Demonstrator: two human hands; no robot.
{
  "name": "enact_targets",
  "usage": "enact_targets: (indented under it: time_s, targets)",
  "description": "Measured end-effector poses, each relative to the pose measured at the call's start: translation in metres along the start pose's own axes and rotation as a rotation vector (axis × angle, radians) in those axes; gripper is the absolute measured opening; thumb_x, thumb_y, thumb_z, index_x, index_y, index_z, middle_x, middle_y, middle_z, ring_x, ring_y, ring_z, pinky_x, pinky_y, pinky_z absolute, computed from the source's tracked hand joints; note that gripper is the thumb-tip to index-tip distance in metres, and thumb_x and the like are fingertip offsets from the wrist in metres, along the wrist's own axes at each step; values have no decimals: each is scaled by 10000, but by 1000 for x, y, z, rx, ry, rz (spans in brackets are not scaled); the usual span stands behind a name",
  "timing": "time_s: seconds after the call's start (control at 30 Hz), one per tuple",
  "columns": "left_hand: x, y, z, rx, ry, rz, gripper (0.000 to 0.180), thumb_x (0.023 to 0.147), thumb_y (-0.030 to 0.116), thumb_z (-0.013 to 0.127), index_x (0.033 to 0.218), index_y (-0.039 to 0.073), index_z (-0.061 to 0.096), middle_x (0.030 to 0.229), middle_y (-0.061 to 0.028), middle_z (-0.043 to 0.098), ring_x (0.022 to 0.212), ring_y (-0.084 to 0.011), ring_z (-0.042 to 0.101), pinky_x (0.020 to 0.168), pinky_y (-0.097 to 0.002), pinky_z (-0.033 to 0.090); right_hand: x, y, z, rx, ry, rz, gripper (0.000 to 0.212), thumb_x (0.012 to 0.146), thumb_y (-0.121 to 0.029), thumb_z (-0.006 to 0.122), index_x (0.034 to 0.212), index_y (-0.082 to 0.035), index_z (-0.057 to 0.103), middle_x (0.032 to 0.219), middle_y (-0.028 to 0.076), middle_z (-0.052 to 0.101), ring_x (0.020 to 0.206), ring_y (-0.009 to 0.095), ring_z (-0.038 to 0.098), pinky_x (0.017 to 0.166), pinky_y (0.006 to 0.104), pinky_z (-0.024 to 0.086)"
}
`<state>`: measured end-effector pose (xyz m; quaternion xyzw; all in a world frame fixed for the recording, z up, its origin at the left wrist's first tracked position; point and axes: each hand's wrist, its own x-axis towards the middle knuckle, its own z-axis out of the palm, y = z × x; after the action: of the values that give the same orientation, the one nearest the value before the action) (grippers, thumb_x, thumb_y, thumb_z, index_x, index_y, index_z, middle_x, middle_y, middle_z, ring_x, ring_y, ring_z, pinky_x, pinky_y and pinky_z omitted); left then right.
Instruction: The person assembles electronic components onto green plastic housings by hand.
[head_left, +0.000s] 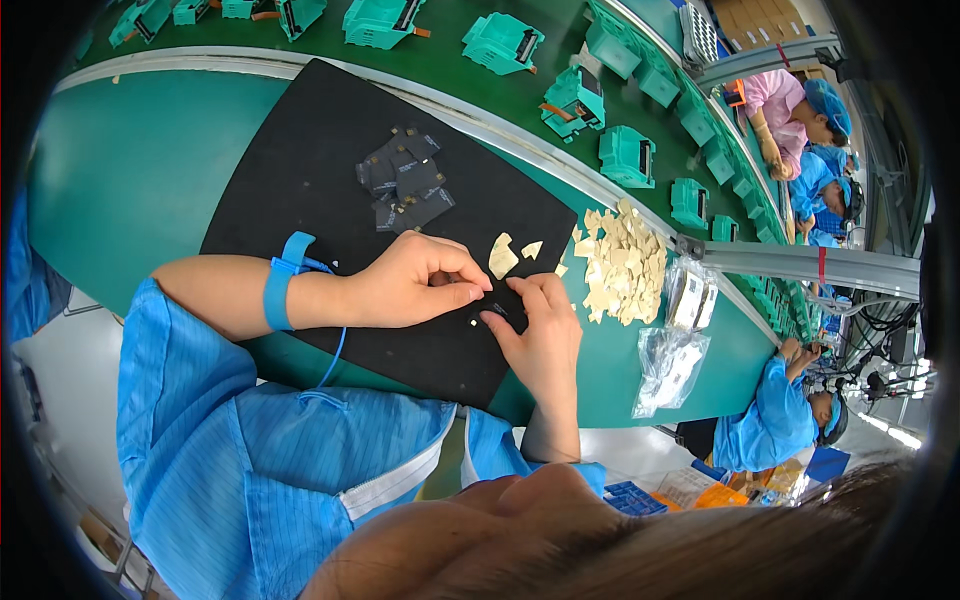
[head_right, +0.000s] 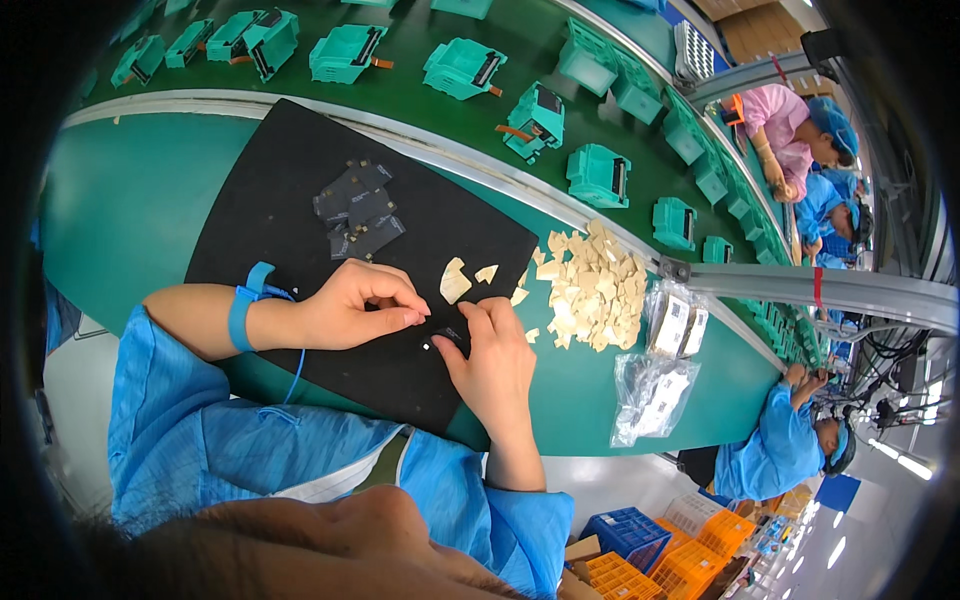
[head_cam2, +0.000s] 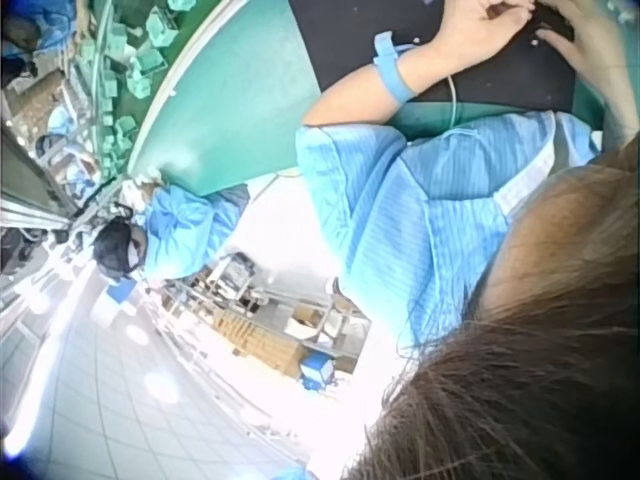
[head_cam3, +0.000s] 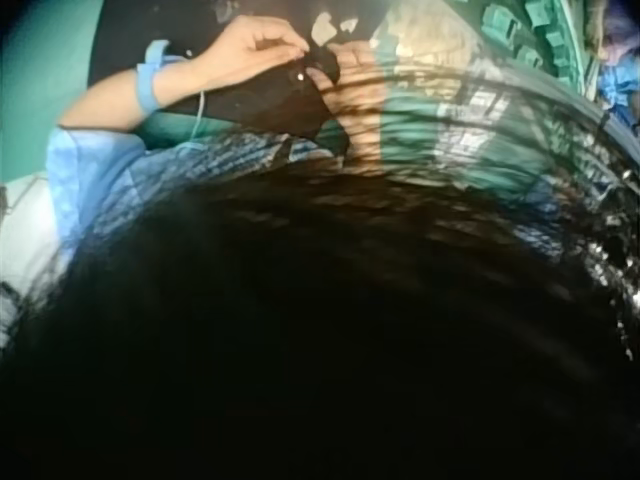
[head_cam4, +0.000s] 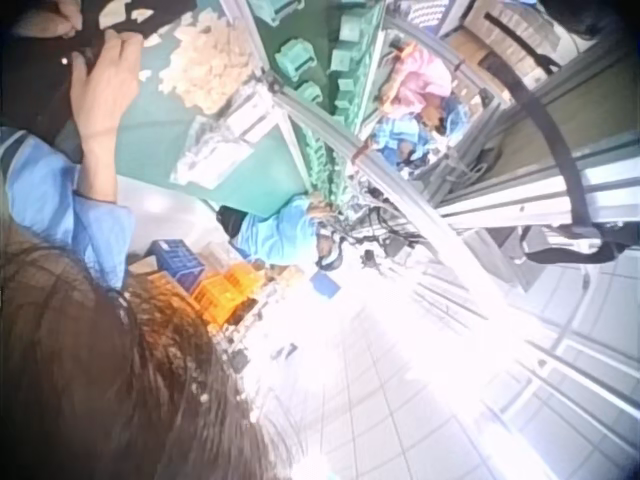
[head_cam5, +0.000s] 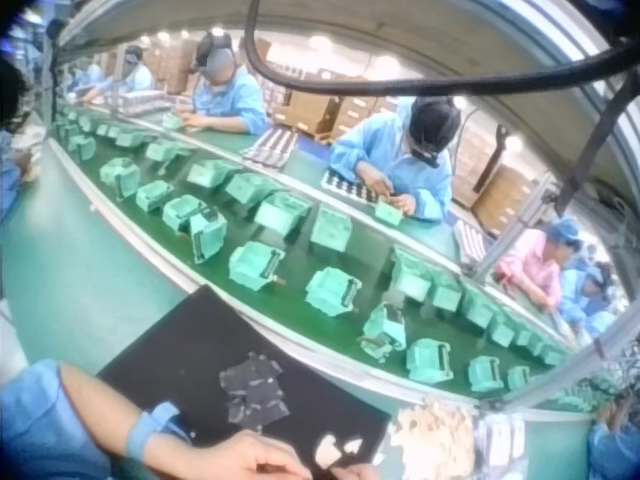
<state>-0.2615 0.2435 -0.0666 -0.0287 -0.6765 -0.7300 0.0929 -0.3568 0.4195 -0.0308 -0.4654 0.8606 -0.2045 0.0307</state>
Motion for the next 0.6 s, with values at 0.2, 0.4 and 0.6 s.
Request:
enact_targets:
  time_s: [0.2, 0.4, 0.6]
  targets:
    - [-1, -2, -1, -8, 10, -38, 101, 827, 16, 600, 911, -6, 652, 826, -55, 619, 704, -68, 590, 596, -197, 466, -3, -2, -2, 53, -102, 84, 333, 624, -128, 775, 894, -45, 598, 908, 67, 525, 760, 259, 586, 593, 351, 474]
    - [0, 2, 0, 18, -23, -1, 96, 827, 24, 607, 902, -16, 651, 815, -55, 626, 701, -63, 592, 592, -192, 463, -10, -5, -2, 131, -60, 121, 269, 637, -86, 760, 823, -46, 570, 832, 60, 532, 709, 257, 580, 575, 348, 464]
    - [-3, -3, 4, -55, -82, -89, 123, 835, 65, 631, 916, -26, 649, 802, -67, 644, 696, -79, 595, 598, -207, 462, -14, -11, 10, 38, 445, -121, 174, 675, -36, 723, 740, -25, 562, 703, 74, 565, 596, 227, 571, 505, 292, 447]
